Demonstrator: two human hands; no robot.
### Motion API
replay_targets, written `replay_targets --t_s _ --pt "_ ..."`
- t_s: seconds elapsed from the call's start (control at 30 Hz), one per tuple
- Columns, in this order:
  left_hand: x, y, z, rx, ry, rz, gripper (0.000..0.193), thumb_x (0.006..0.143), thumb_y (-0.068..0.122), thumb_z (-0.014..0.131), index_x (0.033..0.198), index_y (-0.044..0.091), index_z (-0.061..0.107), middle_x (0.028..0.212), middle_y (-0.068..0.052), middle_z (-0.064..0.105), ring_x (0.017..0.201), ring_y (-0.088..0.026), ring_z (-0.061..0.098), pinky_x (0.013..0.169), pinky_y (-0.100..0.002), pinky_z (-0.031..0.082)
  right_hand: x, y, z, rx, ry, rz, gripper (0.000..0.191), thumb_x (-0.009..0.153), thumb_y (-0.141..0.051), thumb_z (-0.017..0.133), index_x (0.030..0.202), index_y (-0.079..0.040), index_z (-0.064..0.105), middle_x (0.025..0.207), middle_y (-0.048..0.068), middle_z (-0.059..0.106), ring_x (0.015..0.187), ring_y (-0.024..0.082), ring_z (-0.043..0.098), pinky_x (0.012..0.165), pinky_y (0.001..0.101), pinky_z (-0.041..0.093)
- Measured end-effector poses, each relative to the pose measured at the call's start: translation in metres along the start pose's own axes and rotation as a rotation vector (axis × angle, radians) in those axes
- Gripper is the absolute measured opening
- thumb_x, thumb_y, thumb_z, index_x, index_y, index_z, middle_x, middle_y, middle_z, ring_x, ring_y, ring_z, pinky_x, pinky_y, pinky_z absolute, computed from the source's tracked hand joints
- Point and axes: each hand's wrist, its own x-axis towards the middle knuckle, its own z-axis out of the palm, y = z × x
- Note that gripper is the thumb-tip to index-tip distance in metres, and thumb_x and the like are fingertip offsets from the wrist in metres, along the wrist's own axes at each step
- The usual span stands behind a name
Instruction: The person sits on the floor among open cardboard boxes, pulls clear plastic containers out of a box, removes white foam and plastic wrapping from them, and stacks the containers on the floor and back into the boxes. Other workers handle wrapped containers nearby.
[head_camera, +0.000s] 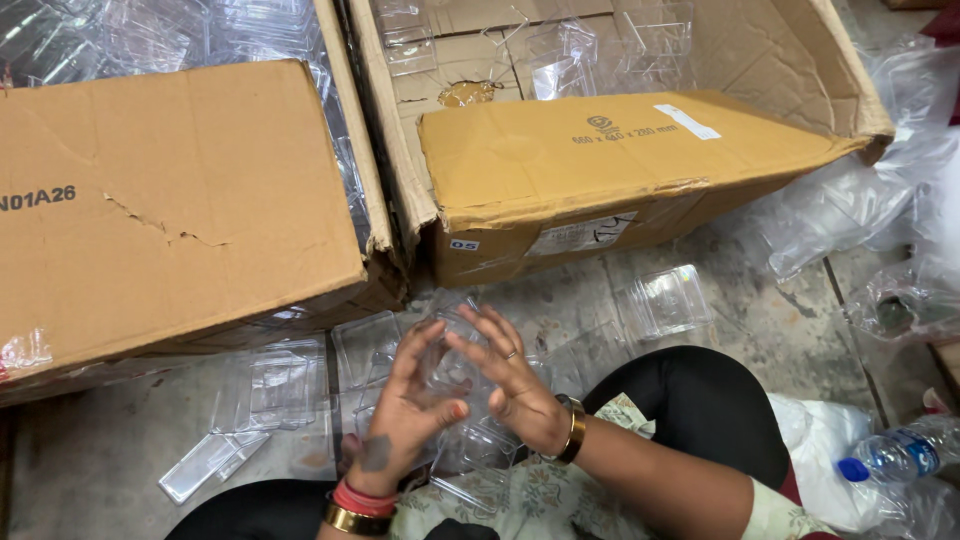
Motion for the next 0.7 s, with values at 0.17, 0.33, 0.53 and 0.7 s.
replay_targets --t_s 0.17,0.33,0.53,0.7 --pt "0.005 0.001 0.000 -0.449 0.278 -0.226 0.079 0.081 0.028 0.079 0.150 0.020 0.040 0.146 -0.018 0.046 0.125 -0.034 0.056 0.086 -0.047 0.062 0.007 0.000 0.006 -0.058 0.030 -0.112 0.081 0.095 -0.060 0.065 0.154 -0.012 0.038 0.169 0.022 0.023 0.160 0.041 0.013 0.129 0.0566 0.011" --pt "0.004 -0.004 -0.001 -0.439 0.289 -0.306 0.069 0.087 0.039 0.068 0.148 0.022 0.041 0.136 -0.012 0.055 0.115 -0.028 0.065 0.077 -0.041 0.062 0.007 0.004 0.003 -0.435 0.053 -0.064 0.074 0.085 -0.038 0.088 0.145 -0.011 0.055 0.147 0.010 0.063 0.143 0.030 0.058 0.130 0.0505 0.035" --pt "0.002 -0.021 -0.025 -0.293 0.275 -0.296 0.049 0.096 0.048 0.054 0.125 0.009 0.059 0.125 -0.009 0.062 0.117 -0.018 0.063 0.094 -0.046 0.057 0.010 0.017 -0.016 -0.190 -0.125 0.063 0.075 0.078 -0.038 0.088 0.140 -0.010 0.055 0.136 0.010 0.065 0.128 0.028 0.063 0.110 0.0419 0.049" --pt "-0.005 -0.026 -0.039 -0.247 -0.009 -0.442 0.035 0.103 0.035 0.066 0.119 0.004 0.058 0.113 -0.008 0.059 0.109 -0.024 0.061 0.094 -0.051 0.051 0.018 0.036 -0.040 0.215 -0.283 -0.080 0.058 0.100 -0.040 0.066 0.151 -0.014 0.054 0.162 0.012 0.050 0.153 0.026 0.044 0.131 0.0455 0.034"
